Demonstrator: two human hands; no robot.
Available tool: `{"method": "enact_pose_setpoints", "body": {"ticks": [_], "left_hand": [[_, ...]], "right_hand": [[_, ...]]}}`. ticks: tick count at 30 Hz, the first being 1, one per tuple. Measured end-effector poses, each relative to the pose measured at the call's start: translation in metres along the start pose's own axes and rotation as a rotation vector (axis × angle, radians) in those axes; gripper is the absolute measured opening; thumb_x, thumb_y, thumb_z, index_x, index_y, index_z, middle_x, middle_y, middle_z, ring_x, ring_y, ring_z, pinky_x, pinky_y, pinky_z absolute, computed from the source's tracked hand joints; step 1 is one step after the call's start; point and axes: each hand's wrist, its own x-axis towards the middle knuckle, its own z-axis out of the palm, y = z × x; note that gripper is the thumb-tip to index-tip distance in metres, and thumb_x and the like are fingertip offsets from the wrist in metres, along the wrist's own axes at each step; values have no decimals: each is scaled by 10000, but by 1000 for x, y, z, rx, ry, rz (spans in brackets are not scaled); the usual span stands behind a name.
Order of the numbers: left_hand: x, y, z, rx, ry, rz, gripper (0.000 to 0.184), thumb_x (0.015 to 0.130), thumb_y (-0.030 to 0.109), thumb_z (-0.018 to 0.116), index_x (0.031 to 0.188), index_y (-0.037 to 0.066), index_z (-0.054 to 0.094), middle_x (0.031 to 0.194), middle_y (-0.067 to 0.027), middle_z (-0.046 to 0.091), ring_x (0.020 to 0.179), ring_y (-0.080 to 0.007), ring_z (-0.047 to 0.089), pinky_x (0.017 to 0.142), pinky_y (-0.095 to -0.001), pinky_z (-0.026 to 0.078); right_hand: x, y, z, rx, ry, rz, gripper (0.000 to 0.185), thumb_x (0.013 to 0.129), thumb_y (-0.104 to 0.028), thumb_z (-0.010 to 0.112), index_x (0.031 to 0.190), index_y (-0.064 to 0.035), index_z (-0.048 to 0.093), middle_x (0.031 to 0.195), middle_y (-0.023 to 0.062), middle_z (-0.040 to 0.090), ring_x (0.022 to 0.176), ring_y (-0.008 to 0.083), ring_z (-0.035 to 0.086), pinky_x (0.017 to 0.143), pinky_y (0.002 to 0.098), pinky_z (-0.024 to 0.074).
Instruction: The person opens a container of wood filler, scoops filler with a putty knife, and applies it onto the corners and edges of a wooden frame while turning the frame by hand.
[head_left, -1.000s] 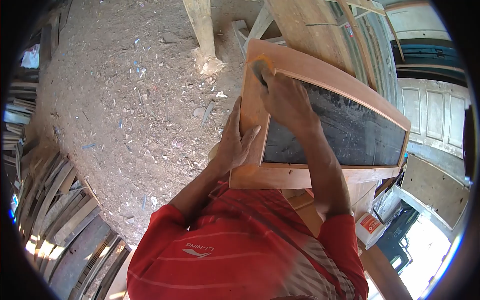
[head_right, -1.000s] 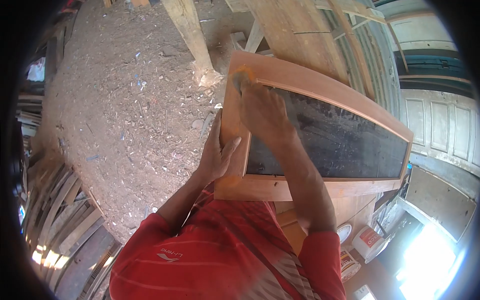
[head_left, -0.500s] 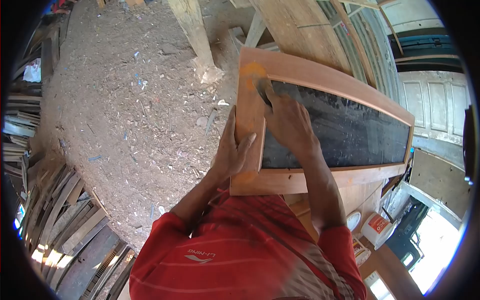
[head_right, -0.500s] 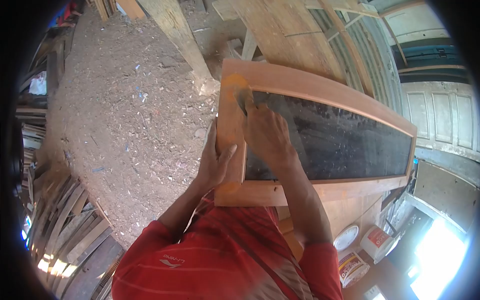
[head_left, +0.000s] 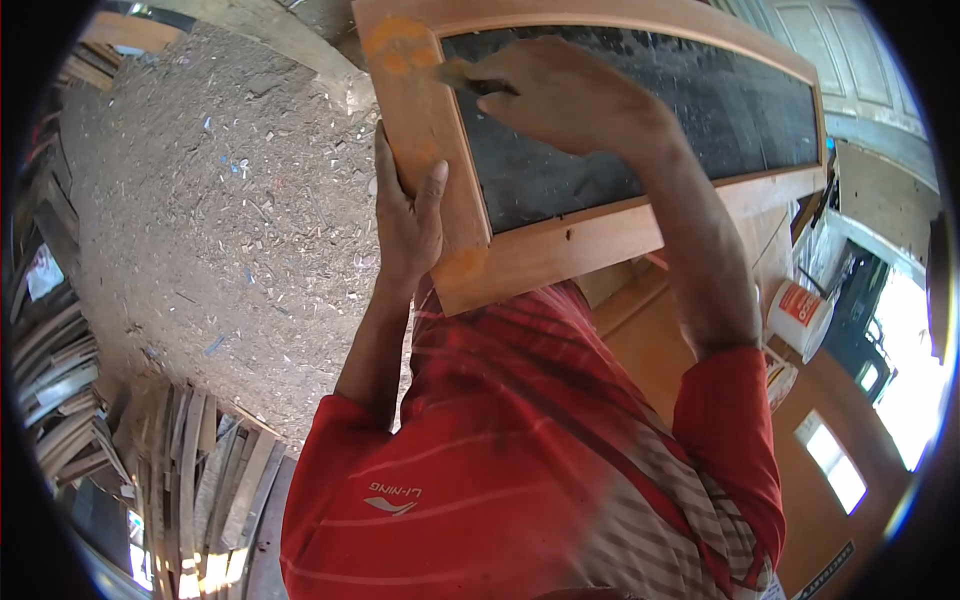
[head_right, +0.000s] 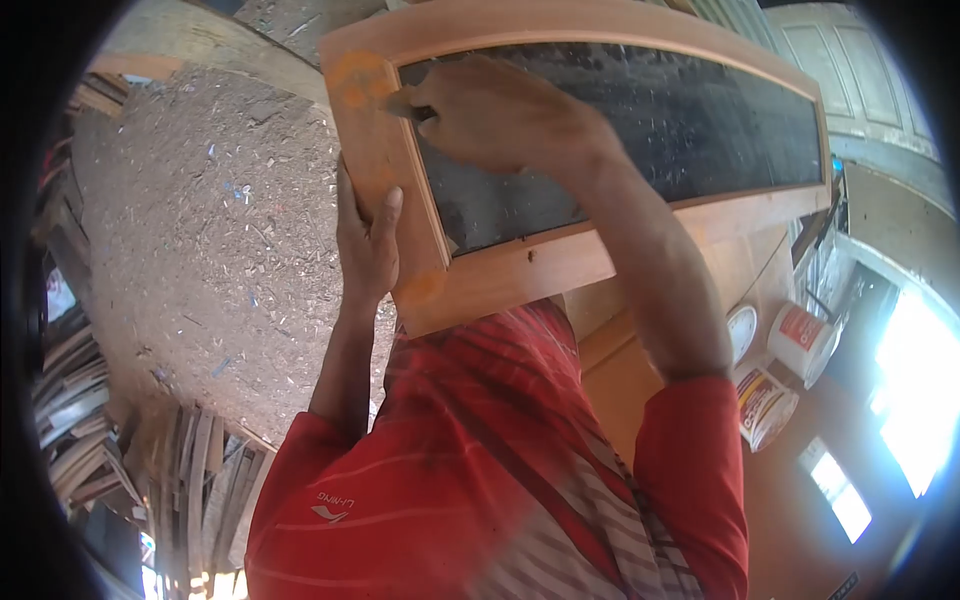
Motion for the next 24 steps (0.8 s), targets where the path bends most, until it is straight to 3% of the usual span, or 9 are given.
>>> {"method": "enact_pose_setpoints", "body": {"ticks": [1, 4, 7, 10, 18, 21, 22, 24], "left_hand": [[0, 3, 1, -1, -1, -12, 841, 1063, 293, 649, 1662, -48, 168, 1618, -301, 388, 1451, -351, 490, 1170, -425, 434], [0, -3, 4, 1, 23, -6, 855, 1062, 326, 651, 1663, -46, 171, 1593, -302, 411, 1422, -338, 515, 1143, -424, 462], [-2, 1, 4, -14, 12, -23, 862, 1061, 352, 650, 1663, -46, 179, 1574, -303, 427, 1406, -334, 525, 1131, -424, 472], [0, 2, 3, 48, 14, -17, 858, 1063, 372, 639, 1661, -48, 190, 1561, -299, 439, 1398, -329, 529, 1123, -424, 476], [-4, 7, 11, 238, 48, 92, 851, 1063, 443, 627, 1647, -47, 248, 1558, -262, 470, 1400, -323, 516, 1165, -428, 415], [-3, -20, 7, 226, 93, 16, 827, 1056, 463, 638, 1626, -40, 311, 1541, -232, 495, 1405, -318, 506, 1168, -410, 401], [0, -23, 6, 219, 77, 24, 826, 1054, 477, 639, 1618, -40, 328, 1536, -221, 502, 1396, -314, 511, 1164, -406, 404], [-4, -13, 12, 240, 103, -13, 812, 1056, 494, 631, 1603, -40, 358, 1529, -210, 508, 1369, -310, 522, 1157, -408, 407]], "right_hand": [[-20, 0, -9, 72, -9, -5, 386, 1003, -208, 630, 1354, -56, 673, 893, 174, 690, 743, 327, 685, 722, 475, 534], [-77, 19, -11, 221, 115, 124, 408, 985, -180, 615, 1366, -39, 659, 871, 184, 702, 720, 341, 683, 704, 425, 563], [-136, 28, 4, 539, 144, 365, 358, 1019, -163, 618, 1341, -15, 665, 804, 99, 642, 679, 178, 634, 635, 341, 511], [-192, 33, 37, 837, 322, 510, 293, 1046, -117, 584, 1290, 18, 676, 794, 41, 621, 705, 82, 617, 623, 277, 488], [-305, 41, 97, 1094, 483, 612, 293, 1049, -77, 552, 1277, 48, 688, 868, 14, 659, 726, 88, 618, 682, 257, 516], [-343, 37, 111, 1112, 582, 588, 324, 1016, -35, 574, 1311, 19, 697, 872, 9, 652, 760, 86, 608, 705, 254, 526], [-359, 40, 123, 1154, 581, 634, 281, 993, -18, 583, 1238, 16, 716, 865, 28, 656, 764, 94, 612, 702, 265, 519], [-390, 51, 139, 1077, 526, 558, 246, 1036, -92, 582, 1218, 18, 708, 840, 14, 646, 753, 89, 608, 697, 278, 517]]}}
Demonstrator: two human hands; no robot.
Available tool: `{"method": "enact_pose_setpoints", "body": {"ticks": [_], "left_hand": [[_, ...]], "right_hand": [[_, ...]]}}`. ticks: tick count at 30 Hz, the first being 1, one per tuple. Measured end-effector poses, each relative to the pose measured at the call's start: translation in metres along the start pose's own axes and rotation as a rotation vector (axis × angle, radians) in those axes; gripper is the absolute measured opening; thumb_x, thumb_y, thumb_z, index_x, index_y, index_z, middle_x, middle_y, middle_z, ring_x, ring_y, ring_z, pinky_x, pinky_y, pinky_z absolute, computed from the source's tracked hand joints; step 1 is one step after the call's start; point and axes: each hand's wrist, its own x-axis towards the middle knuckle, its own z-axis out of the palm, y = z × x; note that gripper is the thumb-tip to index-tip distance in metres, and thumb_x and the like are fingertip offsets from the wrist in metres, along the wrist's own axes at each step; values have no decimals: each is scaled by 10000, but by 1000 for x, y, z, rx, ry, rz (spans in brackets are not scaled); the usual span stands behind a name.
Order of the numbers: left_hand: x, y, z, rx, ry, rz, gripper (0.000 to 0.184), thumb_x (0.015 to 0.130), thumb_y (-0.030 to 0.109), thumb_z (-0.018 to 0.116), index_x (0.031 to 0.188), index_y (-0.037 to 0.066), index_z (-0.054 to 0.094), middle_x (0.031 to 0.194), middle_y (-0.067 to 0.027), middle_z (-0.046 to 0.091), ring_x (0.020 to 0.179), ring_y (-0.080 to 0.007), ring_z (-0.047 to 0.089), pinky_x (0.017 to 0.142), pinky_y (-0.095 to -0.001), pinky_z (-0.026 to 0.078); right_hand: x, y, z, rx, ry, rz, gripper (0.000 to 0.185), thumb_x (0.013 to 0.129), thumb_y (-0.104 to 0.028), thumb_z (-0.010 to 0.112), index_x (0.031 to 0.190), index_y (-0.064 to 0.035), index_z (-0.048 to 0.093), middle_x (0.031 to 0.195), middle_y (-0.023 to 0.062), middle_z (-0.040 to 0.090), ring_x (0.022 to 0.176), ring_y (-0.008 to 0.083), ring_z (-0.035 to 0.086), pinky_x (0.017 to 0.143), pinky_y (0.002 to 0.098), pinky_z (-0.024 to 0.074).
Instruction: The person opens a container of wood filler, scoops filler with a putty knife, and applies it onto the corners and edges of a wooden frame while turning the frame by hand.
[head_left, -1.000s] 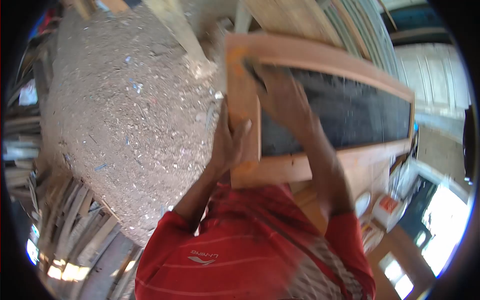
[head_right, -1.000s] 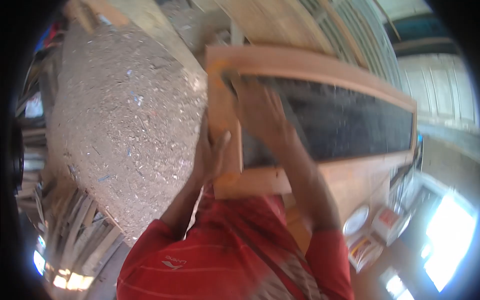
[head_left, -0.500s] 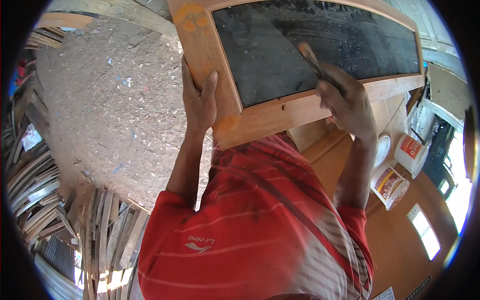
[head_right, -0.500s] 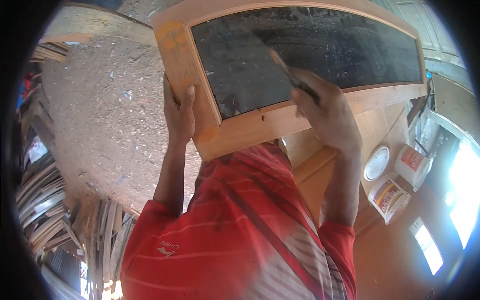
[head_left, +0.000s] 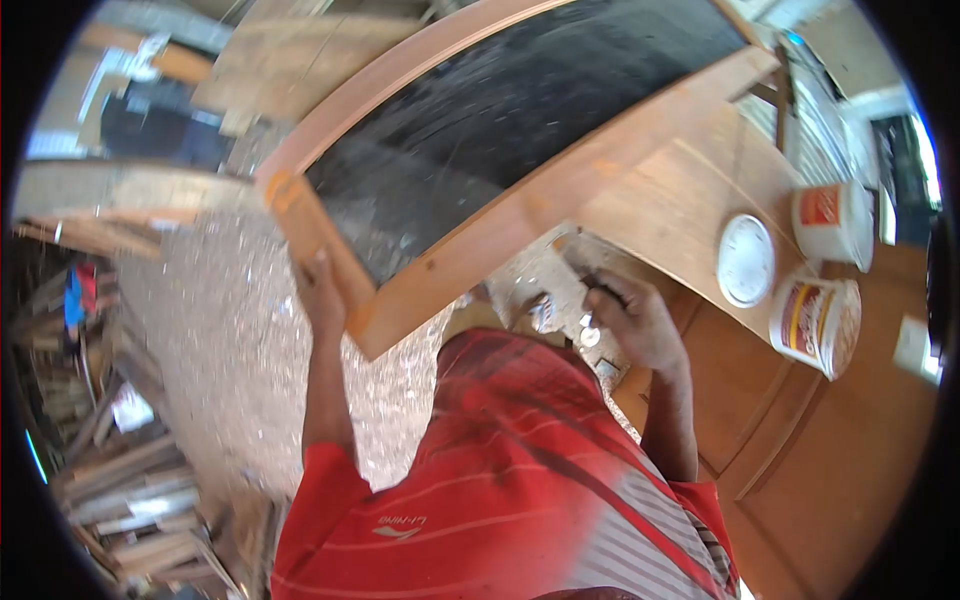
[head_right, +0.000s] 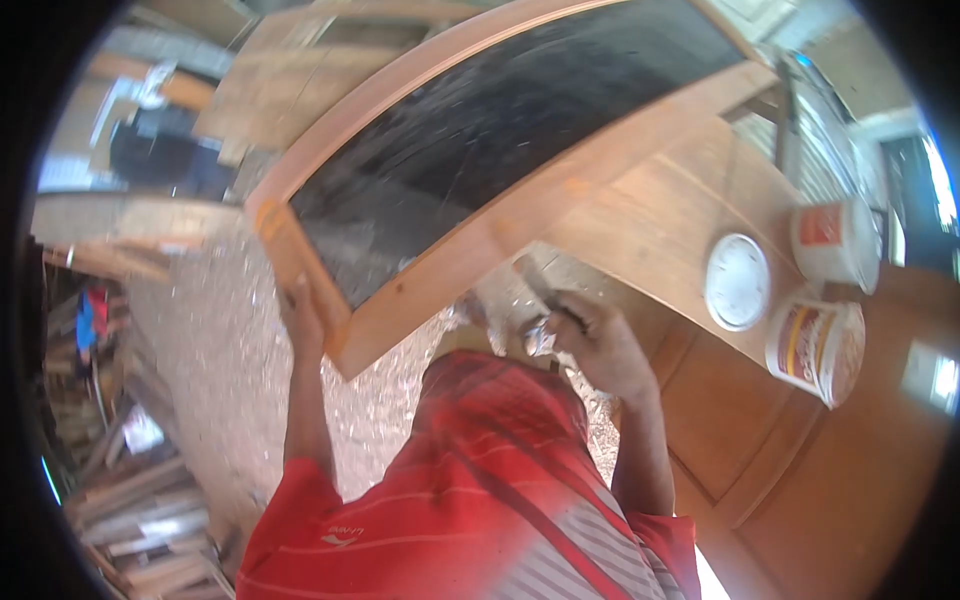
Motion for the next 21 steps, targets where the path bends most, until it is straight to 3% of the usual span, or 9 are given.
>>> {"method": "enact_pose_setpoints", "body": {"ticks": [7, 8, 9, 12, 14, 16, 17, 19, 21], "left_hand": [[3, -16, -5, 11, 10, 192, 807, 1060, 525, 602, 1592, -40, 380, 1529, -205, 513, 1370, -314, 522, 1156, -403, 405], [6, -15, -2, 16, 18, 192, 797, 1065, 535, 584, 1582, -41, 395, 1523, -204, 519, 1366, -315, 523, 1154, -402, 406], [5, -16, -3, 29, 21, 175, 789, 1069, 545, 567, 1573, -41, 410, 1516, -203, 525, 1363, -317, 524, 1152, -401, 406], [11, -22, -10, 101, 4, 78, 773, 1082, 575, 513, 1544, -42, 456, 1497, -201, 544, 1352, -321, 528, 1147, -398, 407], [16, -37, -22, 127, -50, 9, 772, 1090, 596, 478, 1524, -43, 487, 1483, -200, 556, 1345, -324, 530, 1143, -396, 408], [62, -113, -44, 189, -17, 126, 801, 1090, 635, 437, 1520, -39, 490, 1463, -201, 565, 1311, -324, 544, 1133, -422, 424], [73, -118, -35, -127, -86, 49, 843, 1078, 665, 437, 1552, -32, 457, 1486, -207, 552, 1328, -334, 544, 1149, -455, 423], [69, -93, -40, 18, -68, 7, 910, 1064, 701, 423, 1620, -16, 368, 1598, -225, 465, 1410, -345, 511, 1196, -473, 397], [65, -85, -41, 213, -15, 117, 893, 1078, 661, 420, 1625, -40, 343, 1636, -262, 414, 1445, -375, 489, 1209, -447, 395]], "right_hand": [[-67, 42, -49, -142, 211, -73, 184, 997, -140, 637, 998, 41, 672, 808, 116, 656, 731, 153, 651, 698, 337, 532], [-76, 41, -53, -92, 221, -23, 187, 1016, -139, 615, 1009, 40, 670, 814, 92, 658, 727, 146, 649, 688, 331, 533], [-84, 43, -56, -15, 234, 0, 264, 1004, -146, 623, 1178, 41, 691, 803, 125, 654, 728, 195, 648, 710, 368, 528], [-111, 30, -67, 63, 308, -26, 258, 1017, -143, 592, 1162, 46, 692, 790, 63, 646, 736, 166, 629, 700, 348, 519], [-118, 43, -87, -71, 313, -18, 314, 1032, -143, 541, 1241, 33, 698, 792, 29, 605, 732, 124, 559, 685, 314, 495], [-125, 37, -89, 37, 553, -51, 358, 1004, -111, 571, 1322, 26, 661, 790, 43, 564, 735, 133, 538, 695, 324, 492], [-133, 43, -100, 35, 679, -123, 379, 1001, -97, 590, 1357, 26, 641, 818, 55, 582, 756, 140, 550, 703, 331, 493], [-159, 42, -125, -62, 933, -167, 433, 1014, -86, 603, 1434, 20, 608, 987, 105, 641, 909, 167, 614, 839, 335, 523], [-191, 50, -148, -243, 1315, -227, 456, 1022, -56, 627, 1472, 10, 591, 1190, 163, 686, 1045, 215, 664, 941, 359, 536]]}}
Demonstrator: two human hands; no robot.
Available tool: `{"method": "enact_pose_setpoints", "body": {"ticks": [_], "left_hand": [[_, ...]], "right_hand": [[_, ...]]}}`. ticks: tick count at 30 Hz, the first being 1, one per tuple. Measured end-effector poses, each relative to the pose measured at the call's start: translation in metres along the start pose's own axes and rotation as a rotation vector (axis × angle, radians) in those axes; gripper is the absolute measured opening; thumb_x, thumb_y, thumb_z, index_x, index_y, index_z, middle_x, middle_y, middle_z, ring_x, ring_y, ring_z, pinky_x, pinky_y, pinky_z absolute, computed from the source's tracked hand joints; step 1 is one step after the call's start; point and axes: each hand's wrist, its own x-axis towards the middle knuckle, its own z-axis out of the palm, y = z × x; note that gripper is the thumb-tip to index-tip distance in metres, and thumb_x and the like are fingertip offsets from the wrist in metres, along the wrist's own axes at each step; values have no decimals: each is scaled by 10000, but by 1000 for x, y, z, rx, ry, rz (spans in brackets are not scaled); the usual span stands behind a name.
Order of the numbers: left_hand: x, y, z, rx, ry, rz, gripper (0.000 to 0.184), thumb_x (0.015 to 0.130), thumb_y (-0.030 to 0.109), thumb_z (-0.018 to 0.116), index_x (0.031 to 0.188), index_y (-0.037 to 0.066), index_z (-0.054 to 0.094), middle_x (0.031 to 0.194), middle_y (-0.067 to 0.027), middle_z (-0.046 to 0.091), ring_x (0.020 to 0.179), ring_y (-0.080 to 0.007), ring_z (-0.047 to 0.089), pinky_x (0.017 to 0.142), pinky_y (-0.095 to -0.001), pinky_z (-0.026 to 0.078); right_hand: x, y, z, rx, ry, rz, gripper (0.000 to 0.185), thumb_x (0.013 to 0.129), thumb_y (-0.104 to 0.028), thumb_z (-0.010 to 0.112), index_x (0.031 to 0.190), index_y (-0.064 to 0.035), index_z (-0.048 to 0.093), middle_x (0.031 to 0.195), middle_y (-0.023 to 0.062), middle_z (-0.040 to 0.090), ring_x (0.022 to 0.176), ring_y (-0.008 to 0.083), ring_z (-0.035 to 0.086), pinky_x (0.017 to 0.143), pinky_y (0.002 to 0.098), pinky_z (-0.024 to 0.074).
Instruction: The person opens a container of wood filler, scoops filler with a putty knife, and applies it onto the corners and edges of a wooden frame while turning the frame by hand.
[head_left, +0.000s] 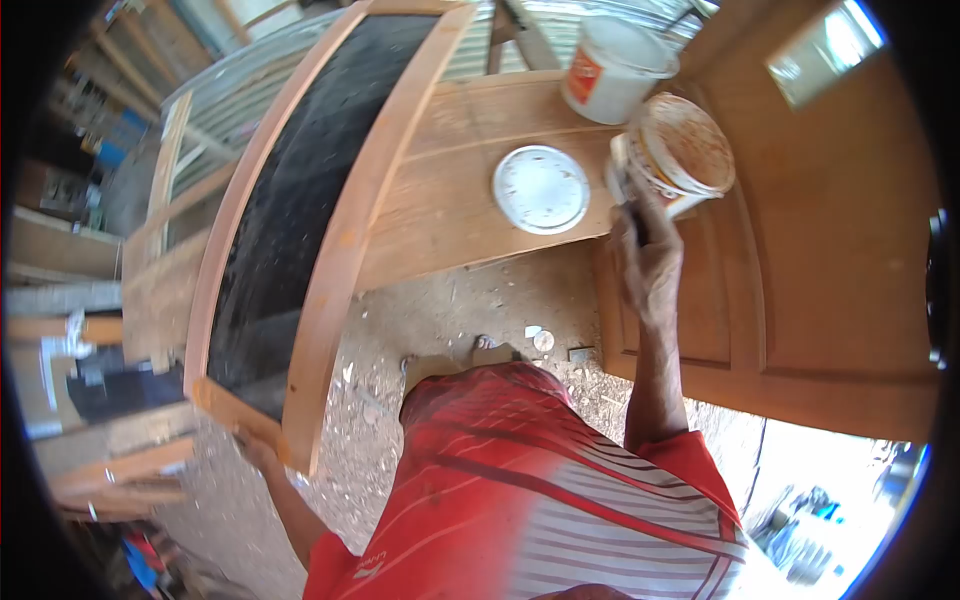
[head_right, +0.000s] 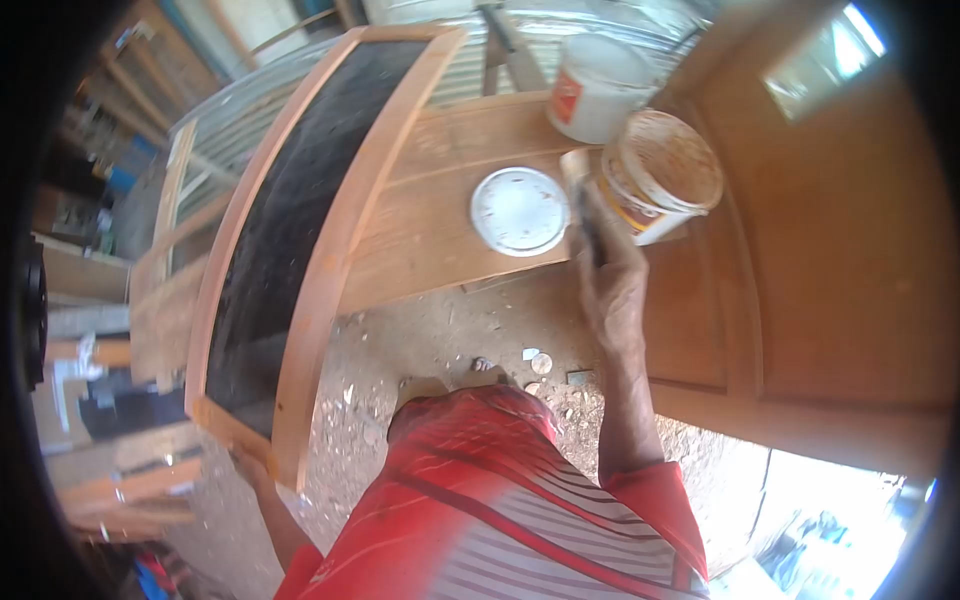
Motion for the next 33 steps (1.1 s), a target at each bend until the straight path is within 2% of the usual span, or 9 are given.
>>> {"method": "enact_pose_setpoints", "body": {"ticks": [3, 9, 13, 17, 18, 21, 23, 29, 33], "left_hand": [[-1, 29, 11, 13, -1, 12, 850, 1091, 604, 432, 1614, -62, 351, 1634, -280, 413, 1445, -395, 489, 1211, -433, 395], [-18, 42, 0, 12, -14, -18, 796, 1098, 545, 443, 1608, -62, 365, 1597, -283, 458, 1404, -392, 527, 1195, -433, 408], [-22, 42, 15, -139, 26, -50, 803, 1090, 561, 465, 1597, -58, 389, 1541, -269, 516, 1356, -376, 564, 1150, -436, 447], [-8, 12, 12, -62, 56, -7, 814, 1078, 591, 499, 1565, -58, 435, 1488, -227, 556, 1313, -347, 576, 1116, -441, 459], [-4, 8, 13, -169, 31, -40, 818, 1081, 589, 496, 1574, -60, 425, 1519, -231, 539, 1336, -355, 564, 1142, -444, 438], [-20, 30, 6, 18, 75, -31, 771, 1103, 537, 470, 1576, -70, 423, 1569, -251, 506, 1377, -356, 546, 1163, -413, 425], [-54, 60, 5, -28, 38, -107, 760, 1107, 531, 458, 1568, -74, 431, 1565, -255, 510, 1388, -368, 538, 1168, -412, 417], [-23, 49, 6, 326, 109, 159, 767, 1097, 511, 480, 1551, -104, 419, 1524, -296, 521, 1383, -430, 532, 1157, -462, 432], [-58, 193, 46, 376, 156, 533, 641, 1085, 350, 576, 1523, -101, 450, 1478, -279, 558, 1380, -400, 542, 1171, -479, 422]], "right_hand": [[22, 19, -33, -315, 301, 66, 470, 1025, -46, 643, 1493, -41, 595, 1217, 208, 705, 1064, 308, 714, 879, 424, 575], [-19, 103, -10, -570, 257, 124, 481, 1030, -48, 597, 1510, -47, 582, 1139, 255, 659, 938, 394, 687, 841, 475, 550], [-61, 120, 28, -406, -96, 60, 541, 1026, -6, 543, 1564, -9, 485, 1286, 330, 640, 1018, 423, 695, 898, 498, 553], [-36, 90, 71, -174, 128, -173, 529, 1015, 7, 560, 1537, 44, 489, 1350, 325, 653, 1201, 362, 708, 970, 434, 548], [-33, 102, 77, -120, 12, 24, 536, 1016, -65, 611, 1529, 26, 486, 1329, 332, 652, 1275, 446, 650, 1023, 486, 535], [-12, 121, 90, -259, -197, 238, 412, 988, -149, 672, 1350, 45, 646, 1069, 290, 745, 976, 435, 743, 838, 467, 582], [13, 164, 99, -404, -27, -53, 404, 974, -161, 687, 1340, 10, 675, 1057, 273, 750, 922, 394, 749, 806, 452, 585], [41, 218, 102, -633, 54, -48, 439, 944, -125, 654, 1356, 27, 666, 1069, 312, 738, 984, 455, 731, 879, 494, 575], [39, 202, 97, -564, -132, 288, 347, 893, -192, 685, 1144, 47, 693, 969, 324, 724, 948, 488, 723, 847, 533, 568]]}}
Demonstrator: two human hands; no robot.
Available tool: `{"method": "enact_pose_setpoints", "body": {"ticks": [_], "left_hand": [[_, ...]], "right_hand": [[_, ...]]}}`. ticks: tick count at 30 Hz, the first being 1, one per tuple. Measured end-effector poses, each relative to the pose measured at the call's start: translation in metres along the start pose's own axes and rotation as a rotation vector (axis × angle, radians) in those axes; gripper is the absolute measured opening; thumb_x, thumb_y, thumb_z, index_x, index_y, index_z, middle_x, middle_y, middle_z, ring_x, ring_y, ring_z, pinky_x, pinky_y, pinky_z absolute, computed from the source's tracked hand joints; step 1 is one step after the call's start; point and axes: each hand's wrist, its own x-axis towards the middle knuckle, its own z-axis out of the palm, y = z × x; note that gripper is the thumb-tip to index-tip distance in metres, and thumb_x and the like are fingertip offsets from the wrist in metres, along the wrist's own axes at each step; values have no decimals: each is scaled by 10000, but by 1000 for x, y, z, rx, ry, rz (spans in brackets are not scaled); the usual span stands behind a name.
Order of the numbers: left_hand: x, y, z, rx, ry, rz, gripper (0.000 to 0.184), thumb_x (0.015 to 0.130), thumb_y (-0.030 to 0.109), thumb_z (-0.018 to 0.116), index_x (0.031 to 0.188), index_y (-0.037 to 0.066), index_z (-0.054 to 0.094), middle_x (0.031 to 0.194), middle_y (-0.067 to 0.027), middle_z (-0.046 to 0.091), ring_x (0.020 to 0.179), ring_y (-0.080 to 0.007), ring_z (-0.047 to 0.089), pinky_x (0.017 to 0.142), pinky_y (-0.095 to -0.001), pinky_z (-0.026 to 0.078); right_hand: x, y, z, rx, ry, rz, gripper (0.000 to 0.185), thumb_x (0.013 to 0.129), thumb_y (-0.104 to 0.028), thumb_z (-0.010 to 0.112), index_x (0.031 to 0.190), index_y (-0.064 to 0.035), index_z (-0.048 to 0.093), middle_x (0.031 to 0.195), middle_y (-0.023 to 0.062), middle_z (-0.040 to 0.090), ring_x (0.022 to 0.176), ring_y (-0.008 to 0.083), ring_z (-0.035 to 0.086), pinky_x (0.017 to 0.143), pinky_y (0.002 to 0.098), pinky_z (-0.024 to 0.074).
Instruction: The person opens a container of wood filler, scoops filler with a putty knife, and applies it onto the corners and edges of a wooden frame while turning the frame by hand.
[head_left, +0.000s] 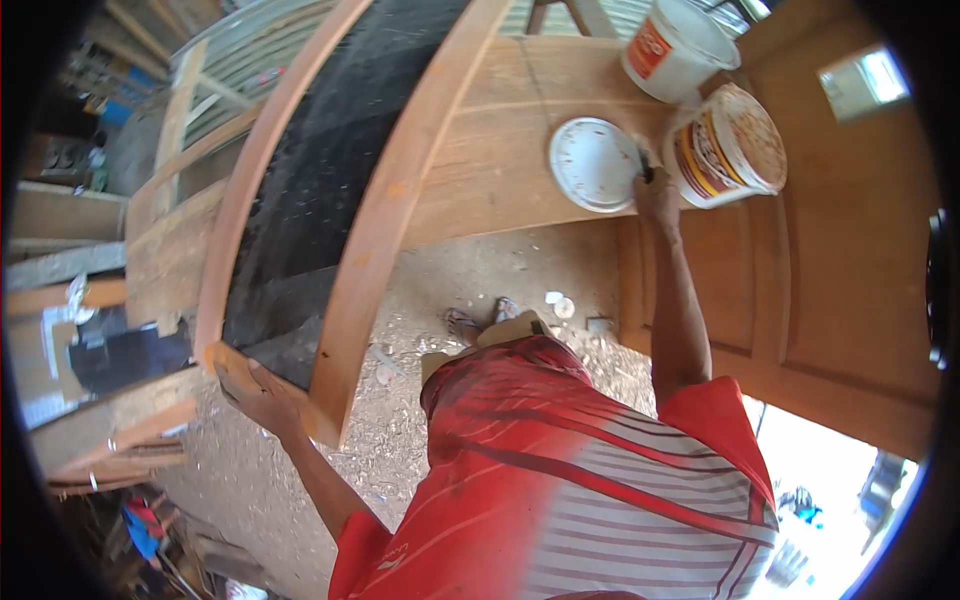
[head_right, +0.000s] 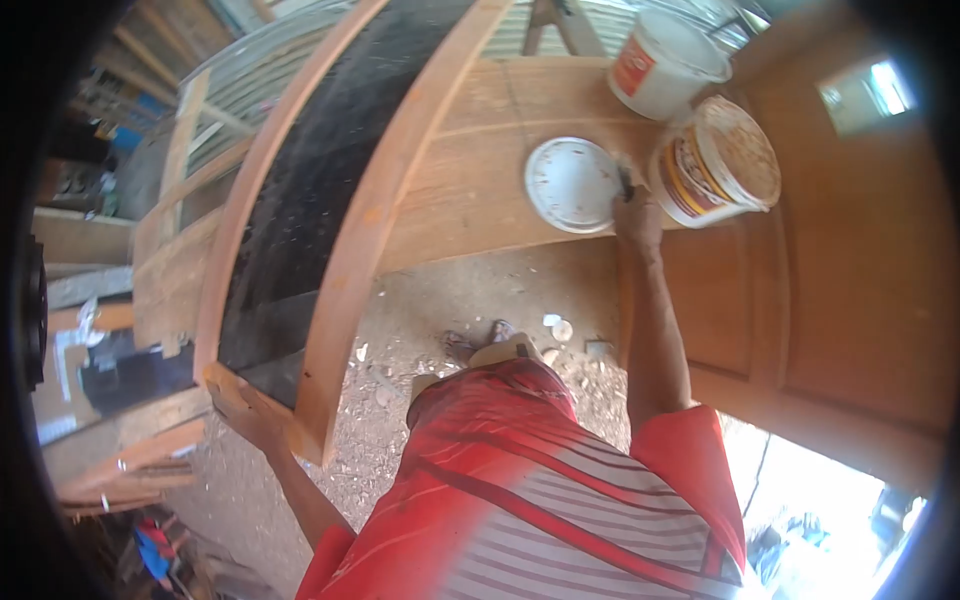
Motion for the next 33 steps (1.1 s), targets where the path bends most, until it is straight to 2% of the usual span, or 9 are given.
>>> {"method": "enact_pose_setpoints", "body": {"ticks": [3, 6, 10, 13, 17, 20, 23, 29, 33], "left_hand": [[-9, 103, 17, -455, -322, 117, 491, 1063, 223, 621, 1447, -76, 554, 1393, -228, 635, 1312, -323, 608, 1124, -430, 470], [-50, 179, 50, -569, -688, 287, 433, 1024, 191, 671, 1391, -33, 616, 1301, -205, 679, 1198, -316, 666, 1042, -416, 518], [-100, 248, 84, -721, -894, 395, 465, 989, 189, 712, 1390, -26, 616, 1268, -236, 676, 1148, -362, 690, 968, -435, 564], [-121, 279, 104, -734, -1007, 431, 478, 975, 186, 724, 1390, -26, 618, 1283, -255, 670, 1163, -402, 682, 987, -459, 559], [-127, 332, 138, -649, -1030, 495, 499, 949, 188, 749, 1385, -20, 622, 1317, -248, 656, 1223, -438, 639, 1073, -481, 506], [-120, 359, 154, -587, -838, 654, 565, 939, 194, 766, 1439, -1, 589, 1429, -245, 590, 1345, -428, 554, 1144, -490, 443], [-101, 343, 154, -262, -574, 649, 750, 900, 204, 812, 1550, 32, 481, 1568, -232, 461, 1475, -427, 406, 1218, -535, 338], [-75, 253, 128, 381, -551, 394, 1087, 782, 156, 896, 1669, 97, 271, 1693, -215, 258, 1534, -462, 282, 1239, -594, 270], [-70, 228, 124, 379, -540, 380, 1114, 754, 87, 890, 1676, 119, 265, 1686, -228, 260, 1507, -467, 313, 1233, -583, 292]], "right_hand": [[-34, -7, -1, 63, 83, -45, 301, 896, -245, 707, 1003, 34, 666, 909, 313, 714, 882, 505, 712, 766, 544, 552], [-68, -33, -32, 137, 81, -47, 240, 914, -209, 708, 966, 16, 642, 839, 273, 702, 783, 488, 694, 718, 528, 545], [-76, -66, -154, 267, 261, -165, 105, 917, -68, 667, 948, 22, 623, 780, 169, 645, 689, 284, 627, 687, 425, 535], [-30, -28, -234, 175, 359, -64, 117, 921, -65, 644, 981, 36, 648, 793, 166, 653, 718, 223, 613, 677, 405, 517], [45, 36, -281, 40, 238, 129, 200, 942, -131, 618, 980, 62, 652, 806, 218, 670, 741, 288, 646, 710, 422, 527], [77, 68, -276, -22, 260, -22, 250, 947, -170, 616, 972, 76, 648, 848, 255, 682, 764, 361, 656, 745, 443, 524], [88, 68, -274, -76, 126, 16, 257, 949, -169, 622, 989, 83, 655, 881, 272, 692, 793, 402, 661, 777, 446, 524], [87, 73, -275, -10, 64, 22, 273, 983, -175, 616, 1109, 61, 670, 911, 246, 699, 831, 326, 686, 800, 429, 532], [75, 82, -269, 63, 279, -27, 325, 1034, -207, 620, 1232, 46, 668, 852, 136, 672, 806, 247, 658, 766, 404, 522]]}}
